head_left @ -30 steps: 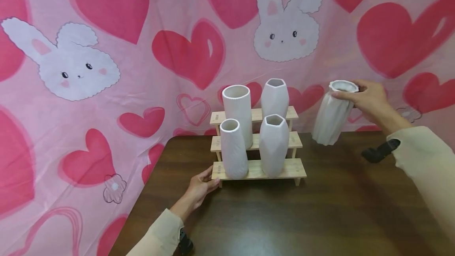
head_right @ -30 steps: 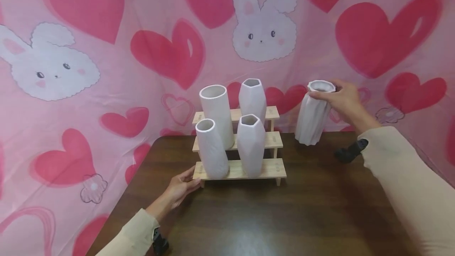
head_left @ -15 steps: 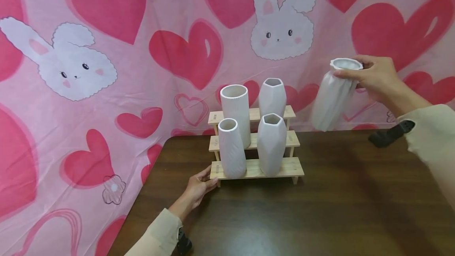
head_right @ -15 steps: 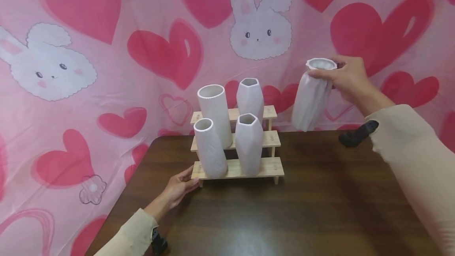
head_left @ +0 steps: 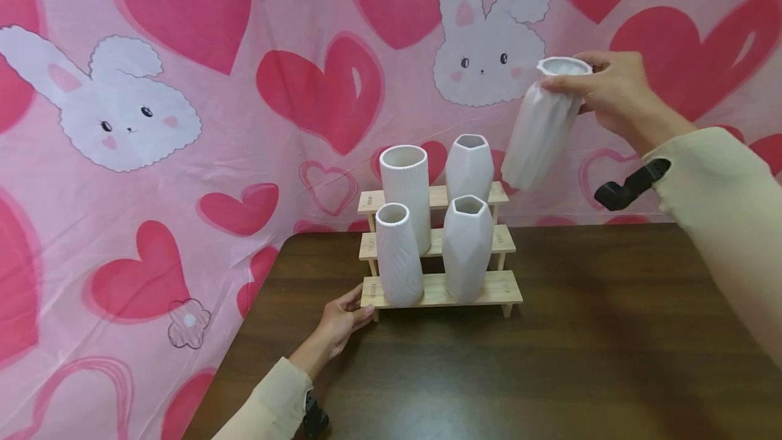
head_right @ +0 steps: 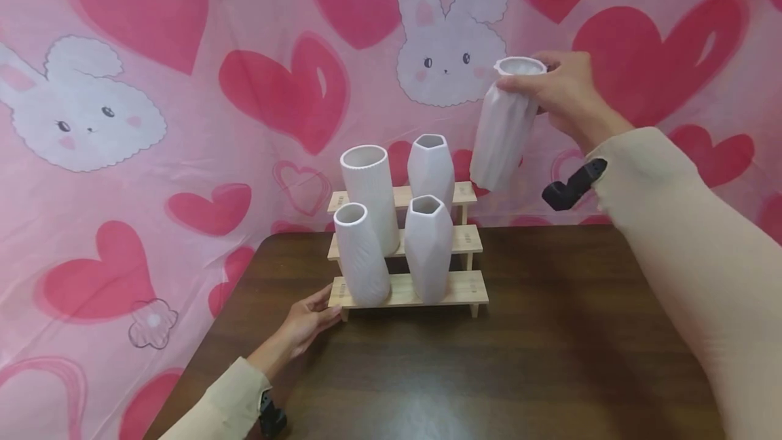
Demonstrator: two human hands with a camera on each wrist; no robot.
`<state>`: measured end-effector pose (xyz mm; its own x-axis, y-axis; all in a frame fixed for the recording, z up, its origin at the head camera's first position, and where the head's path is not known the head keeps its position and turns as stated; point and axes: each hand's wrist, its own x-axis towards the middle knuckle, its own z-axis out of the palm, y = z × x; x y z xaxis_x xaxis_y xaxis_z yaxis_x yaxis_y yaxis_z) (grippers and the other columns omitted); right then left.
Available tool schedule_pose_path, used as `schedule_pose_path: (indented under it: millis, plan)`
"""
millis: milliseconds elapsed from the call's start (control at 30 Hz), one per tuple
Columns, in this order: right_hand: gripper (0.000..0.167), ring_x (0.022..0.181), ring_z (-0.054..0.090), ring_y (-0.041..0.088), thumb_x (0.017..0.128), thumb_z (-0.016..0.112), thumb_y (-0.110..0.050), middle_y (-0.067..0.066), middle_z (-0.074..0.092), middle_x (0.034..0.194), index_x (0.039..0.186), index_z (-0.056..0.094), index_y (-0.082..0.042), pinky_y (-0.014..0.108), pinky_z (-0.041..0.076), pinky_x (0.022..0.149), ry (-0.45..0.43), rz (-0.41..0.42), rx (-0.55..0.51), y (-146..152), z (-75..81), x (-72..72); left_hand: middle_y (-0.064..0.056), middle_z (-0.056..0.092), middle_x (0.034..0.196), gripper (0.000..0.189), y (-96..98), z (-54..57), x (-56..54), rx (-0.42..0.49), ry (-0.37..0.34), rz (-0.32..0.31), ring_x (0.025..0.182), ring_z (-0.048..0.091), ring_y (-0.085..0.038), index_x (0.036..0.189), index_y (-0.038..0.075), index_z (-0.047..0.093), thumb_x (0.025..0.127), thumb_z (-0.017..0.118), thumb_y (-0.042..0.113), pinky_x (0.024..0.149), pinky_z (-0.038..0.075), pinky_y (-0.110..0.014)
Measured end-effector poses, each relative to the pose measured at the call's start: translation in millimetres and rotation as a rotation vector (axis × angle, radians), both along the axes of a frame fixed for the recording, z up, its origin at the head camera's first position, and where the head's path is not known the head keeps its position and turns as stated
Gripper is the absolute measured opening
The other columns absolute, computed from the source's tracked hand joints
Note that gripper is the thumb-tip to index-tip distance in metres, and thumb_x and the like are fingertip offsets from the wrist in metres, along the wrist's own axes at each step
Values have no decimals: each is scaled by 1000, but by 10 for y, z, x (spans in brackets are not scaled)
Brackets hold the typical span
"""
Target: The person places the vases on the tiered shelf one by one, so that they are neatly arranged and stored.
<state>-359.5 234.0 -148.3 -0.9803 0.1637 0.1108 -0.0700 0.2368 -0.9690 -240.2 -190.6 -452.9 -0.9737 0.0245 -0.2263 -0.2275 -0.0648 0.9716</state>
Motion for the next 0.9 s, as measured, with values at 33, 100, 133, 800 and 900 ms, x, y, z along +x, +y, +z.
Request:
schedule_pose_path:
  millis: [33,100,133,800,900]
  plan:
    - [94,99,51,18,56,92,-39,3,50,129,139,53,-19,20,57,57,6,2,5,-52,27,-15,-30,51,131,60,-7,1,-4,-2,0,-2,103,61,-20,145,3,40,90,63,-3,95,50,-43]
    - [94,103,50,19,56,91,-42,4,49,132,139,53,-21,26,58,72,17,-4,22,-153,71,-36,-29,51,131,60,-20,3,-11,-1,2,-7,102,61,-21,145,3,40,90,63,-3,95,50,-43]
    - [93,105,49,20,56,91,-42,4,48,133,139,53,-21,30,57,81,23,-5,25,-204,89,-48,-29,52,130,60,-27,2,-14,-1,1,-7,102,61,-20,145,3,40,90,63,-3,95,50,-42]
    - [79,108,49,23,63,90,-34,5,52,127,133,58,-17,46,45,103,84,40,-30,-939,251,-211,-29,52,130,61,-24,4,-26,13,4,-20,101,61,-20,145,3,40,89,63,-4,94,51,-41]
    - [73,104,52,22,67,90,-28,6,54,122,131,60,-14,44,48,100,96,52,-21,-1049,224,-228,-30,51,131,61,-12,8,-21,15,4,-24,101,61,-20,145,3,40,89,63,-4,94,51,-42]
